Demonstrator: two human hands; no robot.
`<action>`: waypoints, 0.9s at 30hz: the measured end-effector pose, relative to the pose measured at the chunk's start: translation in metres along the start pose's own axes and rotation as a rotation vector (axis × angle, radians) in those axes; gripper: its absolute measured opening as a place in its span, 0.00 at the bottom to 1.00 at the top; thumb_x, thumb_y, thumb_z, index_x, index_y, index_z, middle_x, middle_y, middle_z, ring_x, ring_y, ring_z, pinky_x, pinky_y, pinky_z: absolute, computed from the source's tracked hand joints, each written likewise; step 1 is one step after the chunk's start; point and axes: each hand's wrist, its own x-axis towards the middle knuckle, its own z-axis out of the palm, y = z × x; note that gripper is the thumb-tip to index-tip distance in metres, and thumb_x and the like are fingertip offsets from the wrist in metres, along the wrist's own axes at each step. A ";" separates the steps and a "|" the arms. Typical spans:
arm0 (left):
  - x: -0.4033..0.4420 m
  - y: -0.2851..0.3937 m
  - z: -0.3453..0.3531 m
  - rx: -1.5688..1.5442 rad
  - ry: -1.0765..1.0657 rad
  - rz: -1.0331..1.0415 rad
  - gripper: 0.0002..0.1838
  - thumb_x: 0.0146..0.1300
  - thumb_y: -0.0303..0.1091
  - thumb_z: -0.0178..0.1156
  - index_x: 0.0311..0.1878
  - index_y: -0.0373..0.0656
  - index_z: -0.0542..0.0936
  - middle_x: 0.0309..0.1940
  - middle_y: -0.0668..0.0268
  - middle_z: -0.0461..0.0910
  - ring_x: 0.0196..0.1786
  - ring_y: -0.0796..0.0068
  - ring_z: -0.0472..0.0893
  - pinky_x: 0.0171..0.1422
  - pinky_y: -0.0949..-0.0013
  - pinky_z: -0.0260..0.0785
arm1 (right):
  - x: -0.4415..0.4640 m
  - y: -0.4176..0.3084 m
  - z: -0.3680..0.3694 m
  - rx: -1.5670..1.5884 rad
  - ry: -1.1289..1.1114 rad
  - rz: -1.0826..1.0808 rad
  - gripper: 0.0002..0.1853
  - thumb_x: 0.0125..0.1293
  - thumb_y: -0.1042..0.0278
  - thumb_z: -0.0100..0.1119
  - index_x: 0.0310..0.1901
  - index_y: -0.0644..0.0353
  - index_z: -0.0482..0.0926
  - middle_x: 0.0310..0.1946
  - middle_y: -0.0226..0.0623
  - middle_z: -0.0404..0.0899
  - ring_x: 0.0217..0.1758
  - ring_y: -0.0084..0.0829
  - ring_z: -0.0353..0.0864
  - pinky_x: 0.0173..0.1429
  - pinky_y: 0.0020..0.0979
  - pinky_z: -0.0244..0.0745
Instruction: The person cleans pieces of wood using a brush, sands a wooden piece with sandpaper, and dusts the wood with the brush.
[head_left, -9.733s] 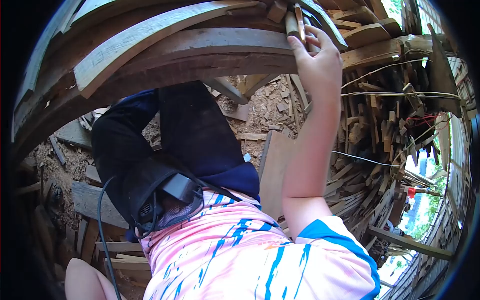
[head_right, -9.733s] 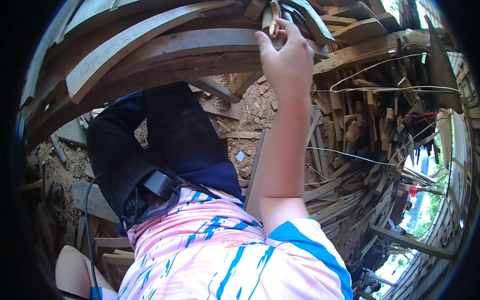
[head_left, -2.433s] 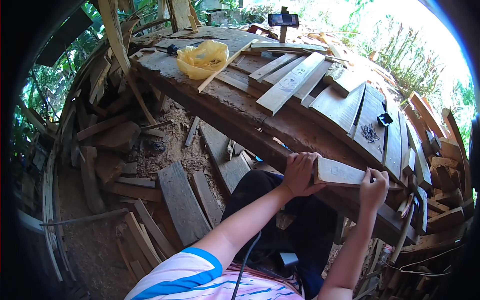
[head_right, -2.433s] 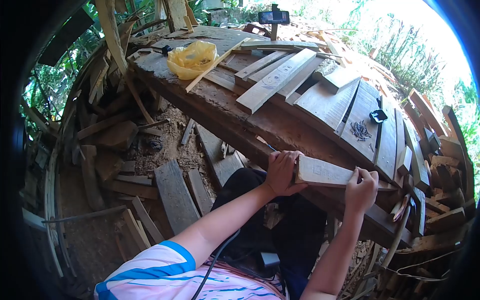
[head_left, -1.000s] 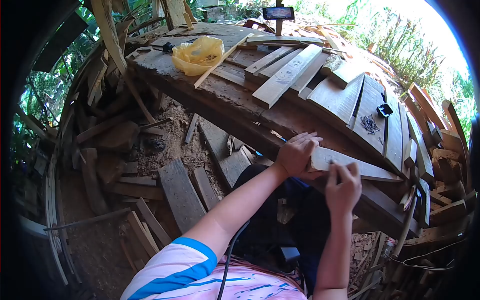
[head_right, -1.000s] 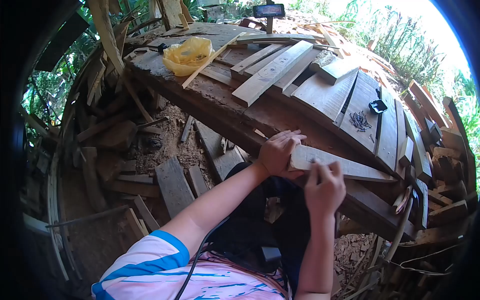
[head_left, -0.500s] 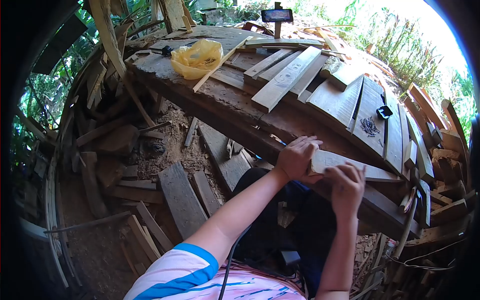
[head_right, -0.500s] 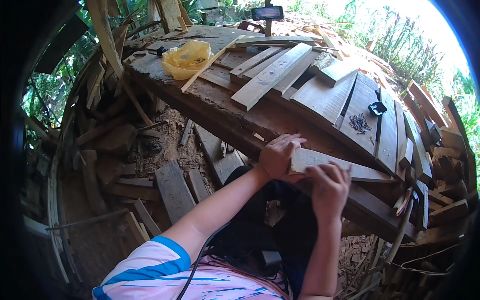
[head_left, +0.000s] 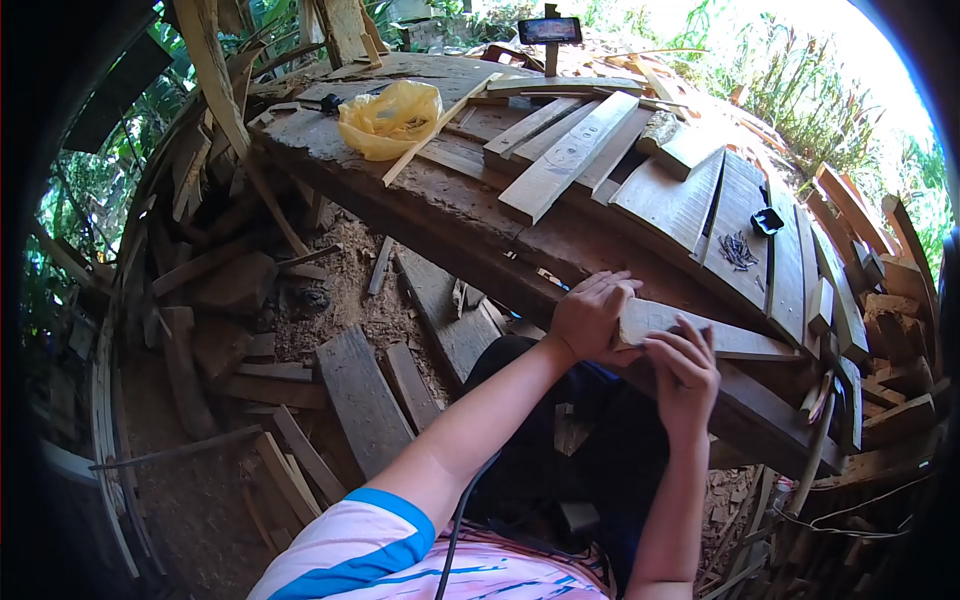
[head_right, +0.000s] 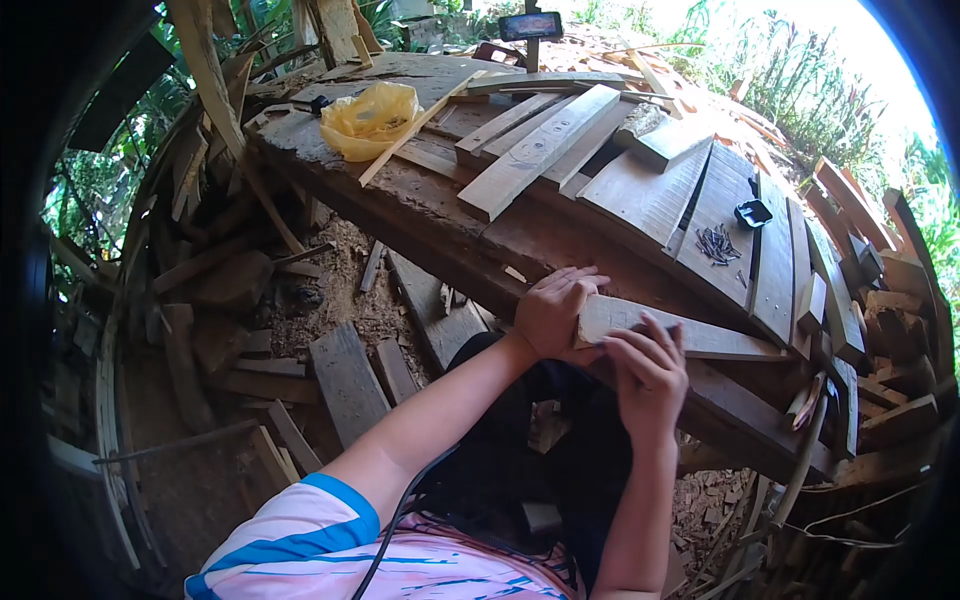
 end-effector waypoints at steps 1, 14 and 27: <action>0.000 0.000 0.000 -0.007 0.001 -0.003 0.45 0.55 0.73 0.65 0.57 0.39 0.74 0.58 0.54 0.85 0.64 0.50 0.84 0.75 0.48 0.72 | 0.004 -0.010 0.007 0.010 -0.067 -0.052 0.06 0.66 0.75 0.70 0.41 0.53 0.92 0.46 0.30 0.92 0.69 0.43 0.83 0.84 0.54 0.55; 0.001 0.000 0.001 -0.016 0.002 -0.008 0.44 0.56 0.75 0.64 0.55 0.40 0.75 0.58 0.56 0.85 0.64 0.49 0.84 0.74 0.48 0.72 | 0.011 0.012 -0.009 -0.124 -0.046 0.097 0.06 0.71 0.72 0.67 0.44 0.54 0.92 0.53 0.34 0.91 0.75 0.47 0.77 0.85 0.56 0.51; 0.000 0.001 0.002 -0.020 0.037 -0.014 0.44 0.54 0.74 0.66 0.55 0.41 0.75 0.57 0.54 0.85 0.63 0.48 0.84 0.73 0.47 0.72 | 0.019 0.027 -0.025 -0.125 -0.082 0.183 0.06 0.71 0.72 0.66 0.44 0.55 0.91 0.54 0.34 0.91 0.77 0.48 0.75 0.87 0.56 0.45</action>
